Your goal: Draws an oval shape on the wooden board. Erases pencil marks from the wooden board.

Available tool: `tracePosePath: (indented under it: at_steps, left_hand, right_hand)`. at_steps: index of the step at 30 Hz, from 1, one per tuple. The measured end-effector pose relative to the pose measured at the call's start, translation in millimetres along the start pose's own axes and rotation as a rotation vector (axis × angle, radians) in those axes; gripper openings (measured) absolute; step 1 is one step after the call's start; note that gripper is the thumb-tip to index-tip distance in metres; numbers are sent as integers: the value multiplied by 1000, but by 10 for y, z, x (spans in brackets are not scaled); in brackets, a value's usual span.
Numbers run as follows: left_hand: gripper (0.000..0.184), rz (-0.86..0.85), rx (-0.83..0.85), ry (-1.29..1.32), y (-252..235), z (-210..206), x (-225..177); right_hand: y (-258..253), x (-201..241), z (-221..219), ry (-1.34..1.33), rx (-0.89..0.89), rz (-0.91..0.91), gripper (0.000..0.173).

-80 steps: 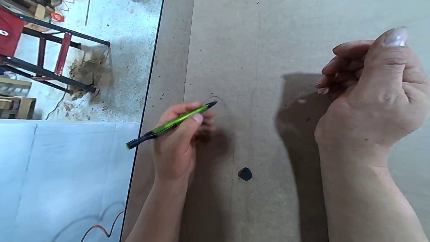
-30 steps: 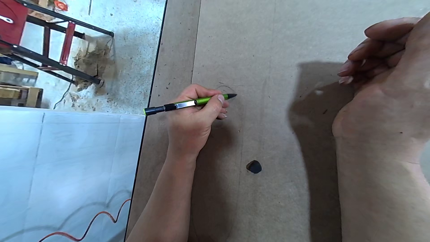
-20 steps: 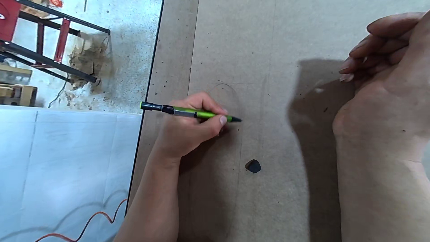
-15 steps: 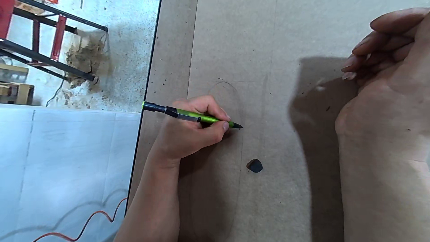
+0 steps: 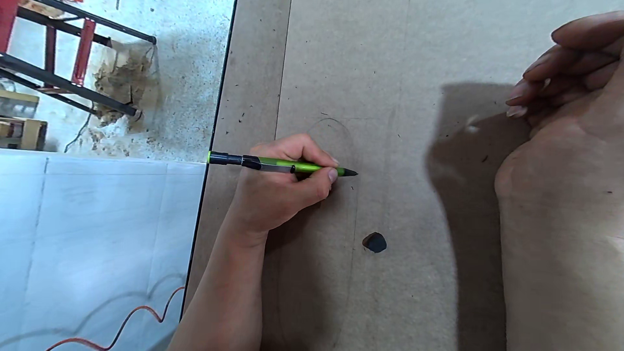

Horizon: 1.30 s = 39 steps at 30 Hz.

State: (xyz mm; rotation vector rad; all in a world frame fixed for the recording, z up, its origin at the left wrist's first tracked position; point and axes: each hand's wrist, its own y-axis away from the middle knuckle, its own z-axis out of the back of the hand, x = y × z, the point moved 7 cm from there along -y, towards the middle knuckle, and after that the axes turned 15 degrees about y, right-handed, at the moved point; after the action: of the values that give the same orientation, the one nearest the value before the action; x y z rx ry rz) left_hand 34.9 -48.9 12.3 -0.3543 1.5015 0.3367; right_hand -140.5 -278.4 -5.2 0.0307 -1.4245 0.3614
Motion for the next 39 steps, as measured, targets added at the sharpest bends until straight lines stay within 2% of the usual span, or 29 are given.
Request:
tracePosePath:
  at_steps: [4, 9, 15, 21, 27, 32, 39]
  left_hand:
    - [4, -17, 88, -12, -17, -20, -12]
    - [7, -15, -48, 27, -21, 5, 2]
    - [3, 17, 87, 25, -34, -19, 3]
    - [6, 14, -116, 25, -60, 16, 7]
    - [5, 32, -9, 31, -58, -3, -1]
    - [5, -30, -143, 51, -104, 47, 27]
    - [6, -81, 11, 58, -211, 87, 35]
  right_hand:
    - [-7, -19, 5, 7, 9, 20, 36]
    - [2, -6, 3, 9, -1, 9, 36]
    - [-4, -21, 6, 8, 2, 2, 35]
    - [-5, -15, 11, 16, 3, 6, 36]
    - [-2, -8, 10, 20, 5, 0, 36]
    - [-6, -13, 8, -3, 1, 2, 36]
    - [-5, 8, 6, 26, -1, -3, 37]
